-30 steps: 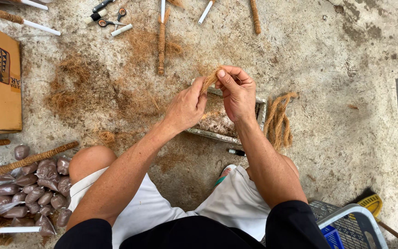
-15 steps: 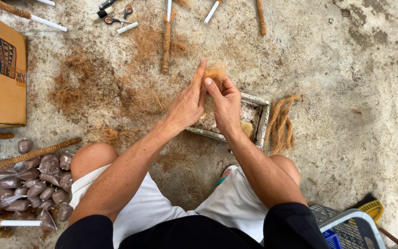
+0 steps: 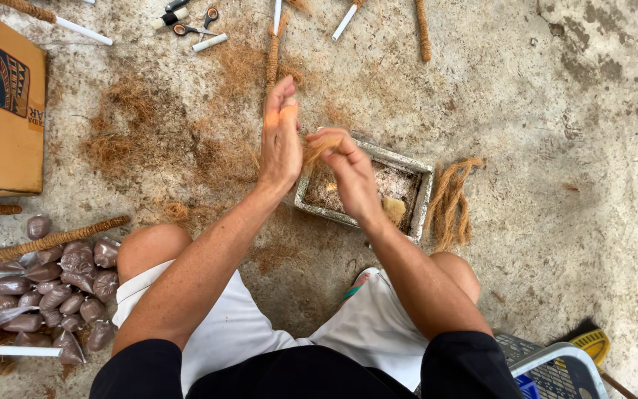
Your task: The person sits on the floor and repeatedly picks up small amounts of loose fibrous material. They roll and twist the fibers between their palms to form thin rope-like strands, then place the finished strands on the floor. The process is repeated continuously throughout the clip.
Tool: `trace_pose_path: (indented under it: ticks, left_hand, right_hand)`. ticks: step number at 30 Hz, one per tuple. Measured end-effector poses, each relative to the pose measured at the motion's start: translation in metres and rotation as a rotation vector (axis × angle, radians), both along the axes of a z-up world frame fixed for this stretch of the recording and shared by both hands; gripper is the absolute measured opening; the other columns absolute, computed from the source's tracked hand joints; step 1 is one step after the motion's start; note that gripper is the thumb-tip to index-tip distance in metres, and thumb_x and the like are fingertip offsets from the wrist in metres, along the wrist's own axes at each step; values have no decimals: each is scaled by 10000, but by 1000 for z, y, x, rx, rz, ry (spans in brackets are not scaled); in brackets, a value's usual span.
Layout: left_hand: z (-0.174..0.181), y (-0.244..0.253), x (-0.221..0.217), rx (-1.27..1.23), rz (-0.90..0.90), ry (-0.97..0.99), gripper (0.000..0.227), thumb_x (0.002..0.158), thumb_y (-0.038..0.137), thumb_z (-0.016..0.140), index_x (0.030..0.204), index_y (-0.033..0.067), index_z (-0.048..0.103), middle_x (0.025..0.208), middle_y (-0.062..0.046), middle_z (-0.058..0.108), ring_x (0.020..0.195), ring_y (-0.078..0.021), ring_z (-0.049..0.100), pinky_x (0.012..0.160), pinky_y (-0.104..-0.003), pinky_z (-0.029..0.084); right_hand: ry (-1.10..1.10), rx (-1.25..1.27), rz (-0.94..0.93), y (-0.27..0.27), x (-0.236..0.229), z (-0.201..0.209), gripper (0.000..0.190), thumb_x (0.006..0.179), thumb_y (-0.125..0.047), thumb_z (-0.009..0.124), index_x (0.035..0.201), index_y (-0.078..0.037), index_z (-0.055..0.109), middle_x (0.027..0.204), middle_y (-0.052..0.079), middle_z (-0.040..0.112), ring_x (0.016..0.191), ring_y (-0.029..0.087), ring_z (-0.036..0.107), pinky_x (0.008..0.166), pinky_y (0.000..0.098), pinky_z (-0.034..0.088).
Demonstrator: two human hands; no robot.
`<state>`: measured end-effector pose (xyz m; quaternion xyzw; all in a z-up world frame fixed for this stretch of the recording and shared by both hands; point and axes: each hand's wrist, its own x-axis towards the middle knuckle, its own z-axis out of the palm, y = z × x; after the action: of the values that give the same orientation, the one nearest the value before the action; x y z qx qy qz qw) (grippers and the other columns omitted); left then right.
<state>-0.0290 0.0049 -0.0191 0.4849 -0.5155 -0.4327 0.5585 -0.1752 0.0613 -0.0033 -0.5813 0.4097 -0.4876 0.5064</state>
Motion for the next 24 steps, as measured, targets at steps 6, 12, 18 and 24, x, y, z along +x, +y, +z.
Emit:
trace_pose_path:
  ticks: [6, 12, 18, 24]
  left_hand:
    - [-10, 7, -14, 171, -166, 117, 697, 1077, 524, 265, 1623, 96, 334, 1637, -228, 375, 1443, -400, 474, 1197, -577, 416]
    - [-7, 22, -26, -32, -208, 74, 794, 1094, 637, 173, 1699, 138, 50, 1795, -141, -32, 1640, -385, 191, 1329, -595, 178]
    - [-15, 43, -39, -93, -290, -132, 804, 1090, 659, 101, 1703, 157, -37, 1798, -96, -123, 1675, -281, -97, 1364, -541, -13]
    - [-21, 61, -50, -208, -422, -182, 806, 1098, 684, 61, 1702, 167, -73, 1802, -54, -143, 1690, -261, -95, 1395, -510, -19]
  right_hand:
    - [-24, -38, -77, 14, 24, 3, 370, 1120, -132, 456, 1470, -60, 549, 1380, 156, 654, 1271, 215, 636, 1089, 375, 558]
    - [-239, 135, 8, 29, 31, 1, 767, 1115, -545, 303, 1670, -22, 221, 1721, 241, 309, 1624, 331, 281, 1331, 460, 231]
    - [-220, 221, -158, 27, 33, 8, 871, 1054, -674, 105, 1667, -60, 183, 1741, 214, 216, 1626, 353, 202, 1321, 526, 240]
    - [-226, -11, -201, 11, 18, 9, 807, 1070, -691, 118, 1697, -184, 158, 1807, 97, 95, 1680, 319, 57, 1369, 563, 173]
